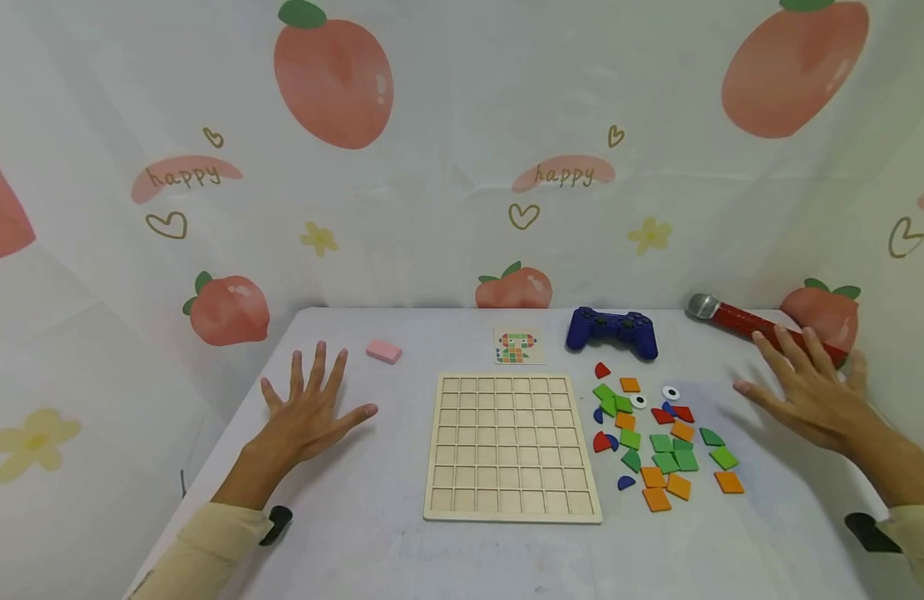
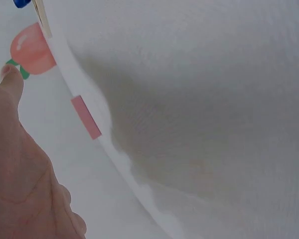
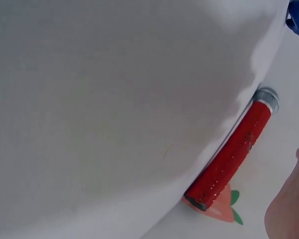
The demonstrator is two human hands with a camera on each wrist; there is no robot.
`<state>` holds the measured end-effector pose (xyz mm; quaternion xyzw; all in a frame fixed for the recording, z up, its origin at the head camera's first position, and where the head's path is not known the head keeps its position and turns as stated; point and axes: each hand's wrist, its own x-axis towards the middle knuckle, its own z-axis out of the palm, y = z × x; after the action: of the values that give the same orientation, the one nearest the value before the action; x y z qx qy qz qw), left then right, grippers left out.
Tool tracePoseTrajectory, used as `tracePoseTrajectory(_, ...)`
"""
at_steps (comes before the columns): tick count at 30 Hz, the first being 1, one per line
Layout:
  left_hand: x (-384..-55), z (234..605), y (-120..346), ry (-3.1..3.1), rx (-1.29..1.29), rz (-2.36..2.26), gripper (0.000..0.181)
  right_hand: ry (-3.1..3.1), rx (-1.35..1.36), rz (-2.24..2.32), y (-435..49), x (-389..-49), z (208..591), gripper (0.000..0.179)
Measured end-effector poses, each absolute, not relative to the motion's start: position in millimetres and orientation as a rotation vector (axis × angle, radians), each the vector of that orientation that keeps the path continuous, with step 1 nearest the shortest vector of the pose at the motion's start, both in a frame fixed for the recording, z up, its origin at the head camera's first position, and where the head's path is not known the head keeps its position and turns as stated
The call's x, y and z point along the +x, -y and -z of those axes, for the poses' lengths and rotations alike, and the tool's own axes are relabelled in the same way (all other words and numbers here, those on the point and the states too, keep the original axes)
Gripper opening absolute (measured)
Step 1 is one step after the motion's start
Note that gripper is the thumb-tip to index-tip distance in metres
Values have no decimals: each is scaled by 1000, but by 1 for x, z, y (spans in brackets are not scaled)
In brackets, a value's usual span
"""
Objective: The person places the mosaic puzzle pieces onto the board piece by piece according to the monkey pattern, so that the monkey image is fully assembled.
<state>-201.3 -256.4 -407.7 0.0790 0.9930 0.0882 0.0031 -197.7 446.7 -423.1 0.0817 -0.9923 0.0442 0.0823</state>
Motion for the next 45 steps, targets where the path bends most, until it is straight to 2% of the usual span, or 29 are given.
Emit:
tracePoseTrajectory(8, -209, 414, 246, -3087, 326, -420, 103, 2947, 254, -280, -433, -200, 426, 97)
tracePoseTrajectory(14, -213, 415, 222, -2985, 467, -713, 79, 3011, 232, -373, -407, -206, 420, 92)
tracePoseTrajectory(20, -213, 412, 187, -2763, 473, -972, 63, 3108, 292, -551, -380, -210, 411, 76)
tracePoseTrajectory(28, -215, 411, 155, -2672, 495, -975, 58, 3137, 334, -822, -352, -212, 408, 48)
tracePoseTrajectory(31, -216, 411, 150, -2693, 455, -955, 54, 3137, 383, -868, -338, -213, 407, 44)
tracePoseTrajectory(37, -216, 409, 147, -2711, 475, -918, 25, 3135, 507, -934, -304, -213, 403, 36)
tracePoseTrajectory(45, -215, 410, 145, -2703, 457, -935, 24, 3125, 632, -1043, -270, -214, 406, 29)
